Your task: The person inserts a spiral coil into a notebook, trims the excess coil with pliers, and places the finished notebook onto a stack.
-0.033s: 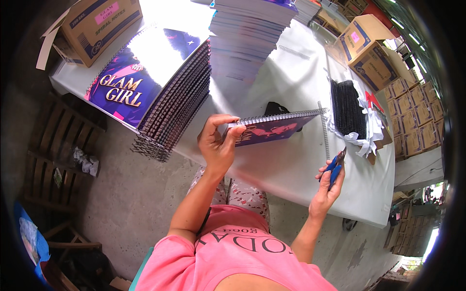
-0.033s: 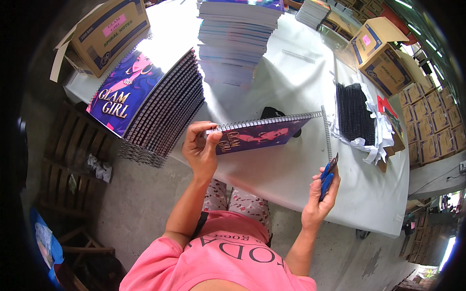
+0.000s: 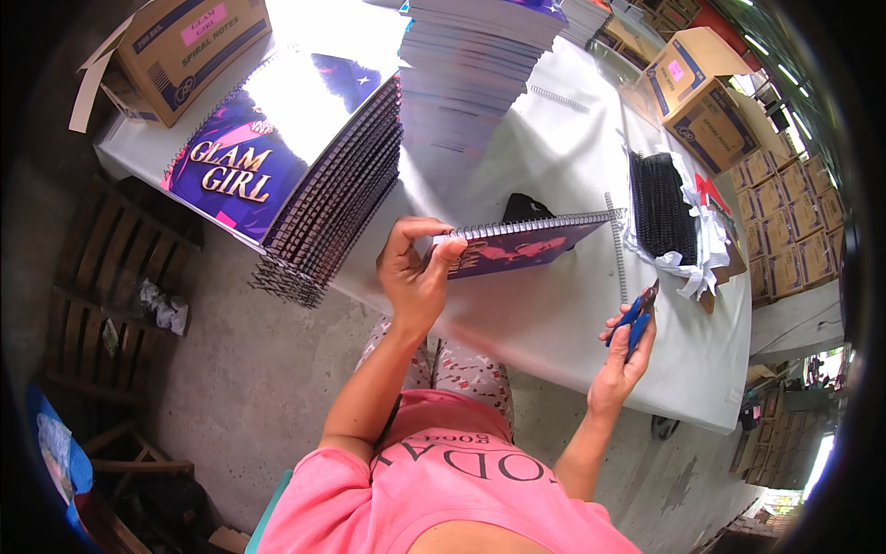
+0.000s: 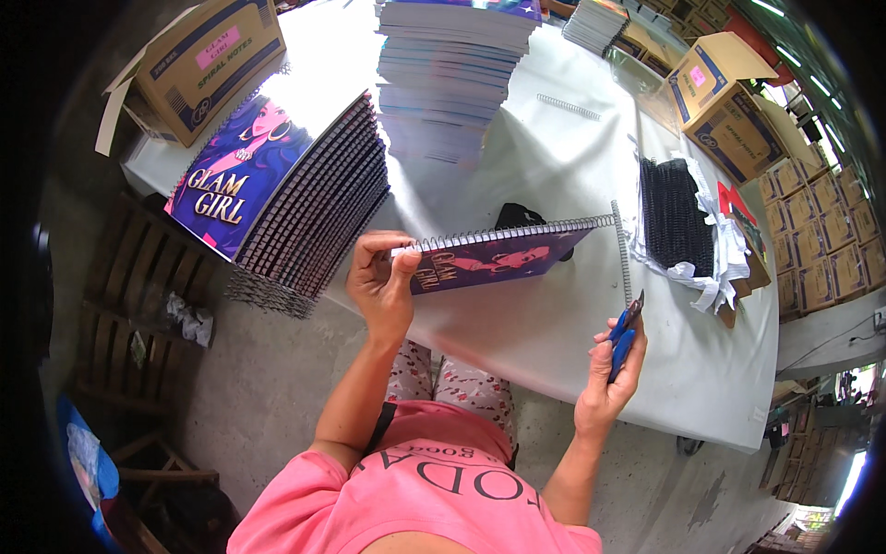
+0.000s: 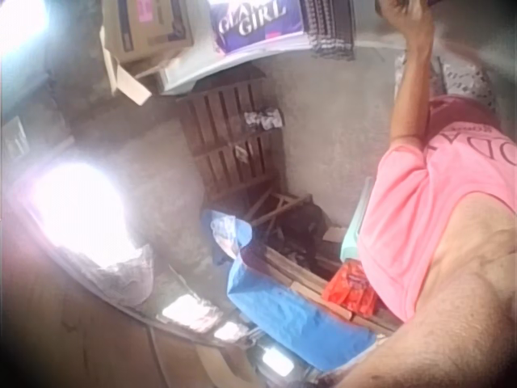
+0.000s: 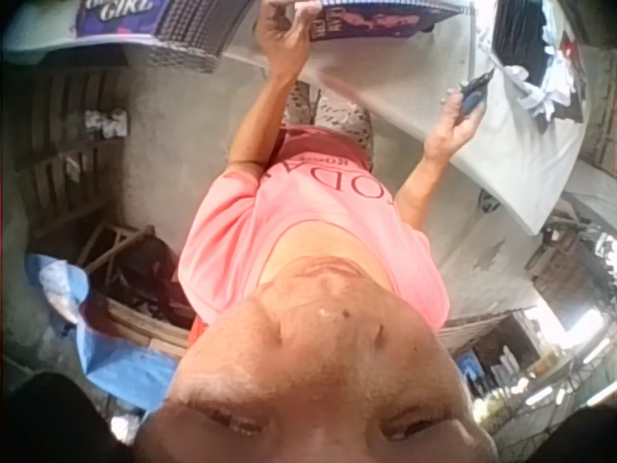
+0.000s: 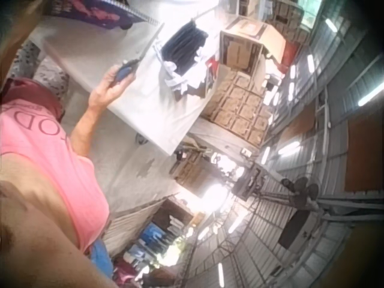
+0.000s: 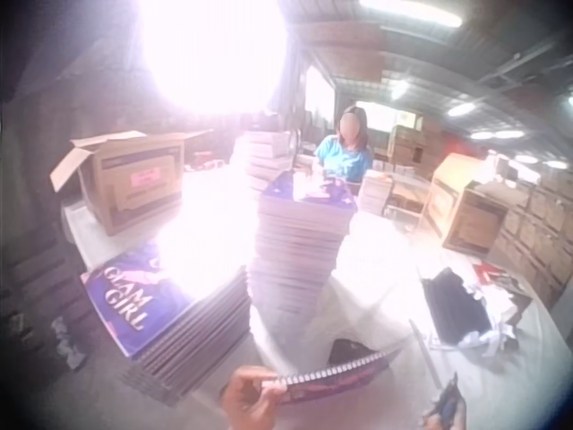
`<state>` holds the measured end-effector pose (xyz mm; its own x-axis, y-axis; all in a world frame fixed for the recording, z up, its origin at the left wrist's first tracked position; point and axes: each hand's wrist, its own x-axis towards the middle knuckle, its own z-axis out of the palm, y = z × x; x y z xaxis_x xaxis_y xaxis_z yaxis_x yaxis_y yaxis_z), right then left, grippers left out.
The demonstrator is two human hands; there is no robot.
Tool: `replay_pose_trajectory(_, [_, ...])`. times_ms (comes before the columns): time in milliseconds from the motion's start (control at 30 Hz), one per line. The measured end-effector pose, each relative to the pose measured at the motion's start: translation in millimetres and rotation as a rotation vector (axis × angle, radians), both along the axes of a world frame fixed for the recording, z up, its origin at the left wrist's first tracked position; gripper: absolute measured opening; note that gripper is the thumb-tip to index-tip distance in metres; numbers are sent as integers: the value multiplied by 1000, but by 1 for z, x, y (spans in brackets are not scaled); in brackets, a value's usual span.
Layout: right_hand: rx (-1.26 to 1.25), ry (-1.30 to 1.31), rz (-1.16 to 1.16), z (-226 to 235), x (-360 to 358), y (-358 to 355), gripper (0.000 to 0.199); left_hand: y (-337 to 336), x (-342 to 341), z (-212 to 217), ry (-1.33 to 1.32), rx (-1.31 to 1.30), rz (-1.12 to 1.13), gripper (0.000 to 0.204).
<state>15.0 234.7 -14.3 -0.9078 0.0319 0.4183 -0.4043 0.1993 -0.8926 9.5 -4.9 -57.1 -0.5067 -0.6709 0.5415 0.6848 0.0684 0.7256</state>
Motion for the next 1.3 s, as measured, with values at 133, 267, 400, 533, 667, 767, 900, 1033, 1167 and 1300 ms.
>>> replay_pose_trajectory(133, [-29, -76, 43, 1, 3, 3, 45, 5, 3, 3, -64, 55, -27, 28])
replay_pose_trajectory(267, [35, -105, 95, 10, 8, -3, 47, 0, 0, 12, -106, -305, -31, 33])
replay_pose_trajectory(400, [148, -47, 156, 18, 13, -15, 46, 11, 5, 30, -174, -17, -191, 31])
replay_pose_trajectory(533, [213, 32, 225, 27, 16, -26, 46, 10, 4, 31, -162, -74, -84, 25])
replay_pose_trajectory(667, [378, 140, 225, 41, 22, -40, 44, 11, 2, 21, -152, -102, 41, 24])
replay_pose_trajectory(767, [516, 193, 220, 52, 26, -51, 43, 6, 3, 17, -131, -317, 200, 27])
replay_pose_trajectory(900, [786, 325, 155, 61, 26, -62, 45, 9, 8, 29, -150, -452, 270, 33])
replay_pose_trajectory(1033, [902, 368, 110, 65, 25, -68, 45, 11, 12, 31, -169, -443, 244, 38])
replay_pose_trajectory(1167, [903, 346, 117, 65, 27, -71, 45, 11, 14, 36, -173, -493, 259, 36])
replay_pose_trajectory(1300, [904, 343, 151, 62, 26, -74, 46, 11, 16, 35, -153, -521, 278, 40])
